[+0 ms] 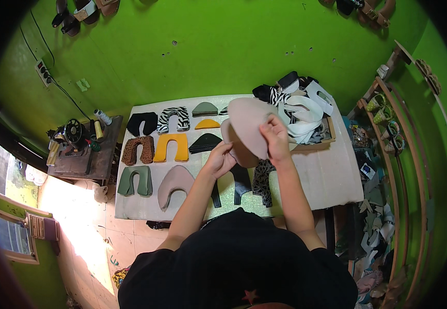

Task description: Organize and inspect various patterned and solid-colored shoe upper components on a work table.

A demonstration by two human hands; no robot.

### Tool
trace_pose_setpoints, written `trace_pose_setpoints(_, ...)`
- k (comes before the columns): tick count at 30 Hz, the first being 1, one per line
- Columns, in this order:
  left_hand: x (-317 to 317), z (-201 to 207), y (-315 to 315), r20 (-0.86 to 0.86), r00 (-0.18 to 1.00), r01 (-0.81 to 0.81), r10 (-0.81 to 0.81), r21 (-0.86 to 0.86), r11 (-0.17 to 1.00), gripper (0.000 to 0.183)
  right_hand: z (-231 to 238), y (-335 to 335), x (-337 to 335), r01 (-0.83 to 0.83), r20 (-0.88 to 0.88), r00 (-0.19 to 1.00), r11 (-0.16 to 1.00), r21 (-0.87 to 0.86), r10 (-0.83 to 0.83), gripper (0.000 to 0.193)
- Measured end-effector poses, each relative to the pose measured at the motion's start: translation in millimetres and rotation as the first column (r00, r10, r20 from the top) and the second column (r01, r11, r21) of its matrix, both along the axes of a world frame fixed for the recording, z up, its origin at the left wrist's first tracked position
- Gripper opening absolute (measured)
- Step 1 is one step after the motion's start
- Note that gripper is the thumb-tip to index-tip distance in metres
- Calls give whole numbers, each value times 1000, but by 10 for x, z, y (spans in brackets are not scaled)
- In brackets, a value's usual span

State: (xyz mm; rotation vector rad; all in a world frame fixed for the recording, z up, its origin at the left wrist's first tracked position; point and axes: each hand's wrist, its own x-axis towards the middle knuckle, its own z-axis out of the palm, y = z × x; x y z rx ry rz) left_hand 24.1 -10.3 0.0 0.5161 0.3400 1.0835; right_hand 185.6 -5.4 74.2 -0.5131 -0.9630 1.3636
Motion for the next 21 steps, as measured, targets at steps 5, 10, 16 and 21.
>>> trace_pose_setpoints(5, 11, -24, 27, -3, 999, -40, 40, -83, 996, 35, -481, -5, -104, 72, 333, 943, 986, -152, -17, 14)
trace_pose_setpoints(10, -36, -49, 39, 54, 997, -48, 50, -50, 998, 36, -652, -63, -167, 249, 404, 887, 969, -7, -225, 17)
trace_pose_setpoints(16, -3, -37, 57, 64, 997, -29, 33, -59, 998, 37, -643, -119, -233, 338, 493, 803, 937, 87, -335, 17)
trace_pose_setpoints(21, 21, 5, 39, 53, 998, -14, 16, -41, 999, 36, -655, -126, -260, 389, 499, 785, 919, 66, -369, 16)
